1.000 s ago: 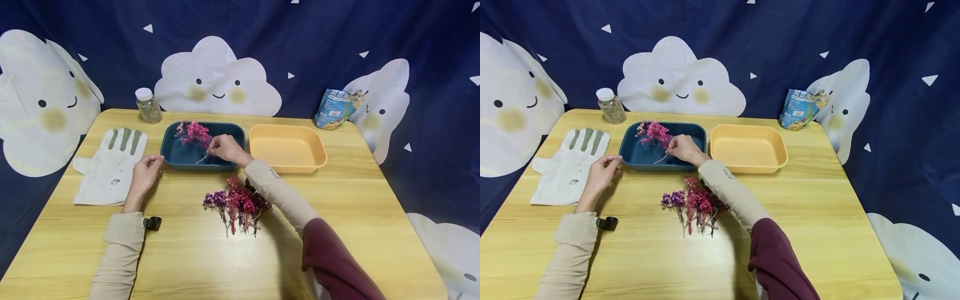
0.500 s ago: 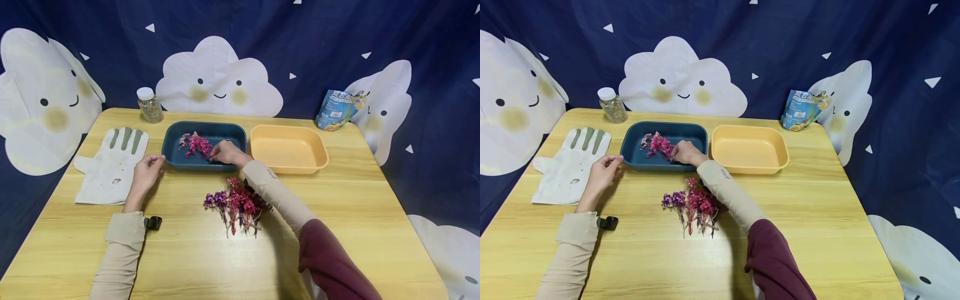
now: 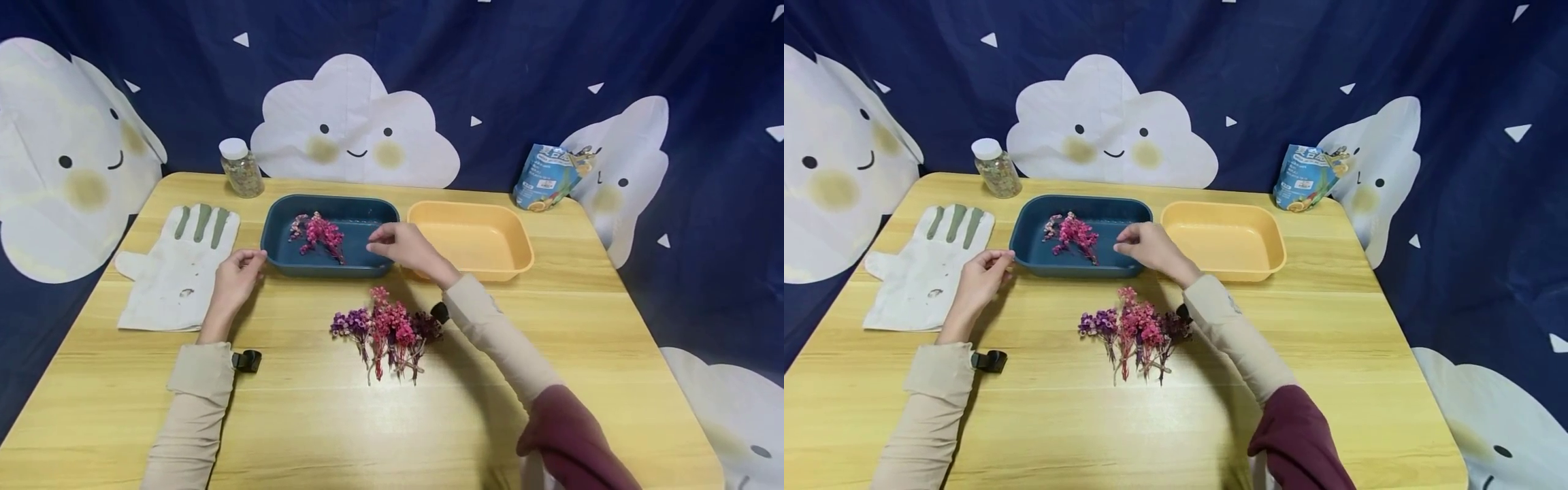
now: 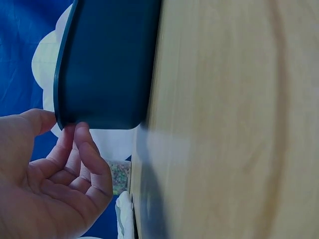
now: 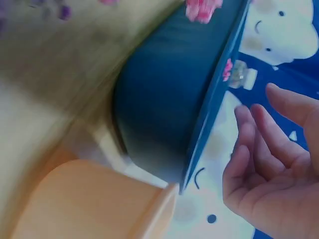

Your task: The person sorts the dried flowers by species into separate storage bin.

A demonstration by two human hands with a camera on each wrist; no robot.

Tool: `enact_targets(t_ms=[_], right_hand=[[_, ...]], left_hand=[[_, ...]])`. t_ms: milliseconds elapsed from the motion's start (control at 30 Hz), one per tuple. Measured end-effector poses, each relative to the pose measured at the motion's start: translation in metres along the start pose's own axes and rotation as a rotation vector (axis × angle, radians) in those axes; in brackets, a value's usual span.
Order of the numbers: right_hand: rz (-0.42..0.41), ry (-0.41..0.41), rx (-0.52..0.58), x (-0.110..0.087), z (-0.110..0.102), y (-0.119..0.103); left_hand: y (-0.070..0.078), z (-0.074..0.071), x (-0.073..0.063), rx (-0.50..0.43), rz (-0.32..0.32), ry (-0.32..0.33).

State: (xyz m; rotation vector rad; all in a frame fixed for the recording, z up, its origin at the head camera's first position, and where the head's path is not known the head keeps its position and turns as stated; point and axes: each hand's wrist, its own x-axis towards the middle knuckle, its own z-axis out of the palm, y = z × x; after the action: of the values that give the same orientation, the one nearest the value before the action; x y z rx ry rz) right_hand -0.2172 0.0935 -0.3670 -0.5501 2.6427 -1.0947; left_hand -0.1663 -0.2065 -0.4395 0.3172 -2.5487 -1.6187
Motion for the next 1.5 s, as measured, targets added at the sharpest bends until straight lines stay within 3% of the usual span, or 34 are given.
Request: enact_targets(t_ms=[333,500,800,933,1233,1500], right_hand=[[-0.164,0.143,-0.053,-0.071,0.011,0.017],[-0.189,0.226,-0.077,-0.106,0.023,0.031],[-0.239,0.222,-0.114,-0.153,0.043,0.048],[-0.269,0.216,-0.159,-0.165,0.053,0.052],[-0.242,0.194,-0.262,-0.175,0.067,0.056],[-0.132,0.095,-0.196,-0.172,0.072,0.056]], left_hand=[[0.001,-0.001,-0.002,0.0,-0.009,-0.01],[0.002,0.0,-0.001,0.0,0.007,-0.009],[0.003,-0.001,-0.002,0.002,0.011,-0.023],[0.004,-0.001,-0.002,-0.001,0.01,-0.026],[0.005,-0.001,-0.002,-0.007,0.006,-0.016],[0.005,-0.001,-0.002,-0.002,0.004,-0.022]])
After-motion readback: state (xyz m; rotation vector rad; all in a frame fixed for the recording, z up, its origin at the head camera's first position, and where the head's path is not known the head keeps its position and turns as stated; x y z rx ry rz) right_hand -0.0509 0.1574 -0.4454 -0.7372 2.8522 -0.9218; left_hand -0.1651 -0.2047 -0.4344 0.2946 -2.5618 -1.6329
